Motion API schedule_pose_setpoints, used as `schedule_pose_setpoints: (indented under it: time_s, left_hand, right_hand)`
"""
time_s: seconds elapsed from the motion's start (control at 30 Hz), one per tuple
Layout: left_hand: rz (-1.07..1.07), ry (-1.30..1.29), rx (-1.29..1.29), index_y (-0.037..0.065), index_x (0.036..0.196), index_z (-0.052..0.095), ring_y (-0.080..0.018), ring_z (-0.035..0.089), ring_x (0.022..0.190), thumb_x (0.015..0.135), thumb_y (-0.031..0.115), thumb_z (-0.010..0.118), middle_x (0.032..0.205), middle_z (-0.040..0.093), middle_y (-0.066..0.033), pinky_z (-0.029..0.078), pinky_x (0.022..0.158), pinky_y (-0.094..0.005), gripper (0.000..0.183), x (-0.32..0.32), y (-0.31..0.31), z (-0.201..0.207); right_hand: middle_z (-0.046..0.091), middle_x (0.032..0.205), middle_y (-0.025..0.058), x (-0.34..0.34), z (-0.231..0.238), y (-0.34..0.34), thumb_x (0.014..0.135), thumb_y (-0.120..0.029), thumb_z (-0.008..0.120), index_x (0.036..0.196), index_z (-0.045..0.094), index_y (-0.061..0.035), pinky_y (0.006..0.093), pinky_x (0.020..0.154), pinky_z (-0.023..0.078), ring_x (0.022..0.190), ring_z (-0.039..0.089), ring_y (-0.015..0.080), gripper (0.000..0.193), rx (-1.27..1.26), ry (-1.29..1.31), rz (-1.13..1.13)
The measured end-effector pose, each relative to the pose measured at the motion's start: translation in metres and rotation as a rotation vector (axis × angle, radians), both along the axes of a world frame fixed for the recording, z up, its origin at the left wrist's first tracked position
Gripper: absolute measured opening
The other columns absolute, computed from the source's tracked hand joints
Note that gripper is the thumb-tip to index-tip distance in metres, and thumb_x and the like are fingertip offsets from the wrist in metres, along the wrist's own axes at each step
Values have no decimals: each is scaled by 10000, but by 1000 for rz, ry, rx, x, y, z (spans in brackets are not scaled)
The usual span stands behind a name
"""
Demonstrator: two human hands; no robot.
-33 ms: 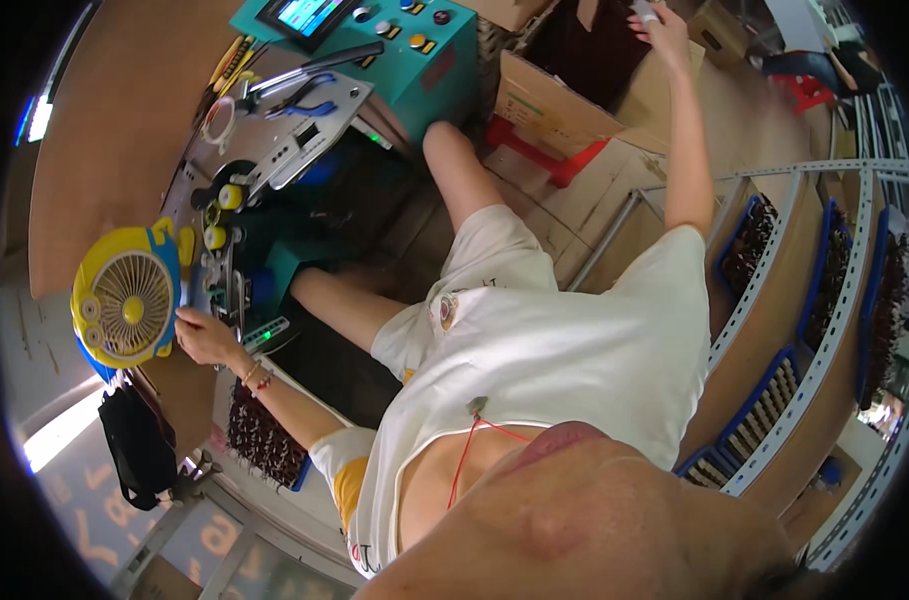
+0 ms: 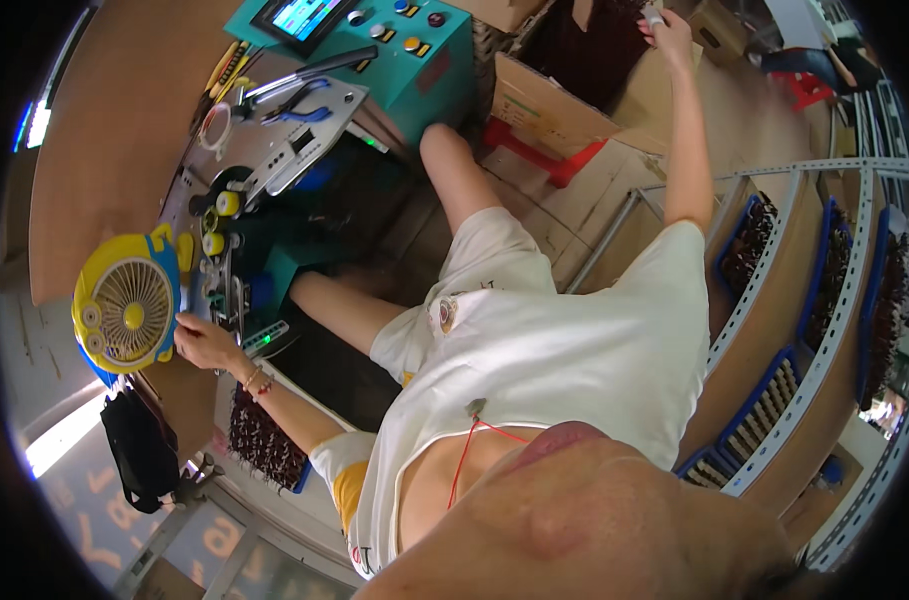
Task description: Manually feeding wires into a stripping and processing machine in an industrial setting.
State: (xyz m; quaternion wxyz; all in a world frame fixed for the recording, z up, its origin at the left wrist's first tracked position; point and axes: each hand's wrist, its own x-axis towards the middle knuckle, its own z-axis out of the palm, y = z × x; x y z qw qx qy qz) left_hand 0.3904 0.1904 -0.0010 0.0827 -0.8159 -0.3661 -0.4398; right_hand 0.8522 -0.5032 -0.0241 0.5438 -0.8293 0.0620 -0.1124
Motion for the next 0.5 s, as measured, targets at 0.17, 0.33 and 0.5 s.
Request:
schedule_pose_setpoints:
  time_s: [0.17,0.33,0.5]
  left_hand:
    - [-175,-104,340,-21,1004,591,-342,551,972,906,-29,575,1017,587,-182,452,834,-441,100,13,-93,-15]
    - [-382,50,-43,-37,1018,577,-323,572,945,864,-114,535,1026,574,-178,476,770,-412,177,13,-157,-53]
    - [-196,-60,-501,-32,1009,596,-274,586,890,876,-62,530,985,603,-160,472,737,-364,151,-29,-142,-110]
  right_hand:
    - [715,774,71,58,-73,-50,927,-133,568,1139,670,-14,248,436,427,567,592,89,264,-105,126,1]
    - [698,774,60,104,-104,-30,921,-143,588,1201,637,-38,252,444,426,554,555,82,303,-99,199,-6]
    - [719,1071,152,131,-128,-28,859,-326,695,1169,669,-66,398,952,496,1064,668,293,406,-373,19,-14]
